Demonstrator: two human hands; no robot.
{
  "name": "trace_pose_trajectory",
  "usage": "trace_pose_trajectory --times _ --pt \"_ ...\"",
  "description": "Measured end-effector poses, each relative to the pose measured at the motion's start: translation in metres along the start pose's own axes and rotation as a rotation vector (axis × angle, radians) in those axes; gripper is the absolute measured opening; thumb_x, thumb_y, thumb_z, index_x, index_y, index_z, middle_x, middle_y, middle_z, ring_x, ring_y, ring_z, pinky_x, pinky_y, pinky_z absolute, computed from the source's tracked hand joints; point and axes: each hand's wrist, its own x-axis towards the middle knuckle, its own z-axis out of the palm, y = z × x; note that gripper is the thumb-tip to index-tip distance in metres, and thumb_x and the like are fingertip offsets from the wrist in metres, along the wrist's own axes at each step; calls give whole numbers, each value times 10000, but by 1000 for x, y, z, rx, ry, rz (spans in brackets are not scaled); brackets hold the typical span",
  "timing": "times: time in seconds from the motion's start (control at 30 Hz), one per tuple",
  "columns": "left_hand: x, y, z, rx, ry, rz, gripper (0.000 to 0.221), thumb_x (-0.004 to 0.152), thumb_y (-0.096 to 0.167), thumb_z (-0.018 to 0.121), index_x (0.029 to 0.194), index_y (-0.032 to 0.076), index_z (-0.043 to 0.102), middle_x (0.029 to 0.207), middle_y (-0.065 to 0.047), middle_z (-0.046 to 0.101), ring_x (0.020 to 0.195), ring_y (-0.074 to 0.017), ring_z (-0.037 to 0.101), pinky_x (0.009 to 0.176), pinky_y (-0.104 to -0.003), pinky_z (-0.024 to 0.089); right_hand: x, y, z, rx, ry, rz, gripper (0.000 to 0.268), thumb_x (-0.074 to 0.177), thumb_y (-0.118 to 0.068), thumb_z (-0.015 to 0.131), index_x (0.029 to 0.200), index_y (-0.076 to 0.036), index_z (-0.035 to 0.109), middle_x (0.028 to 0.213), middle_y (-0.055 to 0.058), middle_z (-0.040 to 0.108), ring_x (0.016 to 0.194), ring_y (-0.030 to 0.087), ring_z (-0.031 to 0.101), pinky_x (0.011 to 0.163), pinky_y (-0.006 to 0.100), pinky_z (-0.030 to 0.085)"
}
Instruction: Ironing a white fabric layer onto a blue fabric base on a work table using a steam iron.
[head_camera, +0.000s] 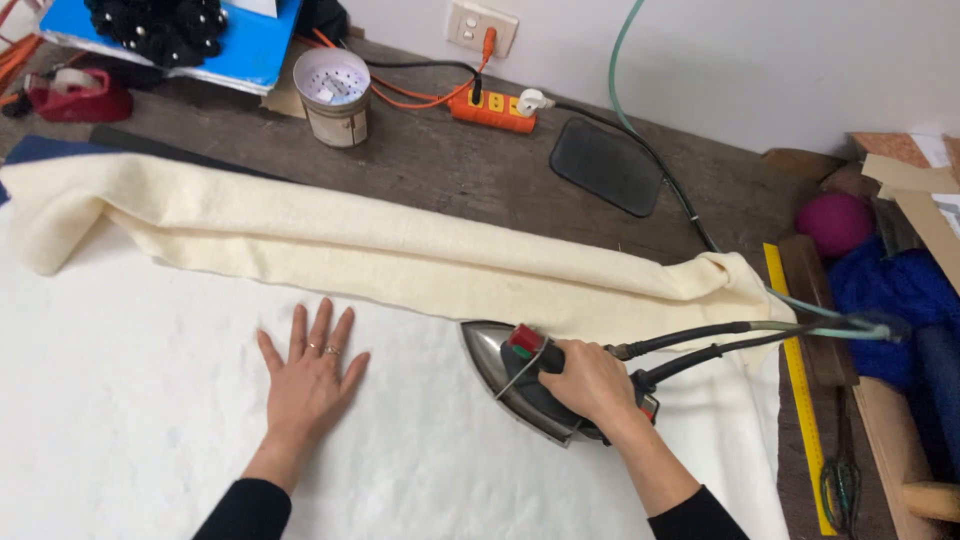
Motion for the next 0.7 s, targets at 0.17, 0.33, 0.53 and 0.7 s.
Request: trace_pose_trajectory --times 0.17,0.33,0.53,0.7 --pt "-2 0 -10 -18 -4 18 648 923 620 314 1511 365 214 1603 34 176 1480 -269 105 1118 -687 75 11 -52 7 13 3 -64 468 873 -249 646 1237 36 578 1101 275 654 1068 428 642 888 594 526" --pt "2 -13 30 -39 373 139 743 900 551 375 1501 124 281 1589 18 252 1488 -270 165 1094 -707 94 41 -103 34 -82 26 23 167 778 -271 582 845 -137 655 796 70 700 817 333 639 676 435 481" --pt "5 -31 37 -87 407 159 667 933 486 376 1499 142 303 1567 -23 310 1459 -206 257 1146 -581 144 51 -123 44 -114 63 23 175 773 -285 559 770 -118 610 726 81 674 723 345 623 604 440 461" --pt "33 -86 11 -24 53 125 631 949 534 333 1513 271 232 1597 20 197 1466 -234 169 1132 -628 128 31 -137 22 -27 15 -87 479 865 -244 653 1234 52 572 1079 291 653 1044 452 642 860 605 538"
